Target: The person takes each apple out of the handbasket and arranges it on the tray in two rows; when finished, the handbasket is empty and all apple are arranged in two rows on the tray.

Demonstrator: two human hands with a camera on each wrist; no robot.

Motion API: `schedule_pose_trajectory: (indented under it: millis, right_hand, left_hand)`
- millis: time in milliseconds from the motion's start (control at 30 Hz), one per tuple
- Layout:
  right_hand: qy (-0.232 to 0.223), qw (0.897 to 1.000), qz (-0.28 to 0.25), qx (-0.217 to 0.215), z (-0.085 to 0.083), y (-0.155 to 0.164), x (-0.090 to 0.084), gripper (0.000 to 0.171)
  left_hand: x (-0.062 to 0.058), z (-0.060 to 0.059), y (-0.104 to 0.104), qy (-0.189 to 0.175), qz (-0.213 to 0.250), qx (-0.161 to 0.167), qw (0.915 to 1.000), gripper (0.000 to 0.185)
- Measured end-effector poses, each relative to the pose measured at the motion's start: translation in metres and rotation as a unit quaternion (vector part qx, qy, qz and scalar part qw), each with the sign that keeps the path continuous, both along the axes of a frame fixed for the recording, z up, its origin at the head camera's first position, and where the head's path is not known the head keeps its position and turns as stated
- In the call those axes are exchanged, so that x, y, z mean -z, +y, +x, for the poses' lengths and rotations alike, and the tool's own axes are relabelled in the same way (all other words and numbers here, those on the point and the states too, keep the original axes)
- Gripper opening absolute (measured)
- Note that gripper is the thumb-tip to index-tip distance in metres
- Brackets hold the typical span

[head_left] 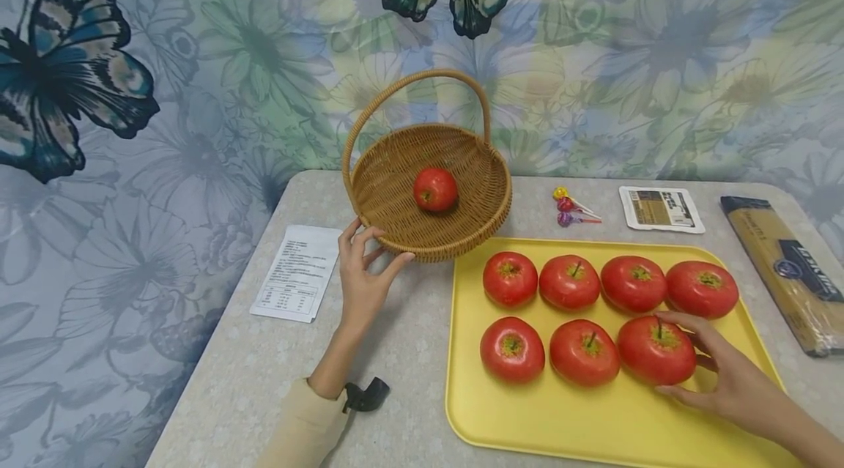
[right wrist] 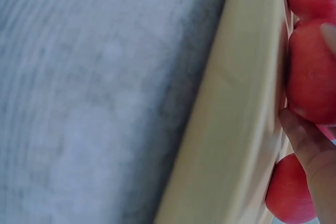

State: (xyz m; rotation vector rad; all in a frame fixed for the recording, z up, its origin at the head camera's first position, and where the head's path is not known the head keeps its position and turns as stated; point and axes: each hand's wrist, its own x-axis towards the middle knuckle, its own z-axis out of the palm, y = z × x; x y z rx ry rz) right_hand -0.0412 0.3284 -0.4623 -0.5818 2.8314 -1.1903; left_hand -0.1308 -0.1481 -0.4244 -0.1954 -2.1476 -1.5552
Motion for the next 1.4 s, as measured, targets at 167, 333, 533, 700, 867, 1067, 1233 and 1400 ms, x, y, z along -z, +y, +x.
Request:
schedule_pose_trajectory:
  millis: [167,333,533,700,867,1067,1233,1400]
  right_hand:
    - [0.015,1.0,-0.002,-0.005,0.003,-0.001,0.001,0.097]
    - [0.034,0.999,-0.004,-0.001,0.004,-0.002,0.003,0.1]
    - [0.046,0.999,-0.002,0.005,0.004,-0.002,-0.003,0.103]
    - [0.071,0.997,-0.007,-0.005,0.0,0.003,-0.02,0.109]
    - [0.096,0.995,-0.007,-0.025,-0.007,0.003,-0.029,0.111]
    - [0.111,0.993,0.012,-0.044,-0.028,-0.012,-0.06,0.109]
    - [0.137,0.985,-0.008,-0.104,-0.06,-0.043,-0.087,0.106]
    - [0.128,0.976,-0.021,-0.177,-0.102,-0.085,-0.11,0.098]
  left_hand:
    - [0.001,0.0,0.0,-0.006,-0.002,-0.001,1.0,0.049]
    - [0.0,0.0,0.0,-0.002,0.0,-0.001,1.0,0.049]
    - [0.0,0.0,0.0,-0.001,-0.002,0.0,1.0,0.05]
    - [0.0,0.0,0.0,0.001,-0.003,-0.002,1.0,0.051]
    - [0.0,0.0,0.0,0.002,-0.002,-0.002,1.0,0.049]
    - [0.0,0.0,0.0,-0.003,-0.001,-0.004,1.0,0.048]
    - [-0.001,0.0,0.0,-0.003,-0.002,-0.004,1.0,0.051]
    - [0.0,0.0,0.002,-0.003,-0.002,-0.004,1.0,0.051]
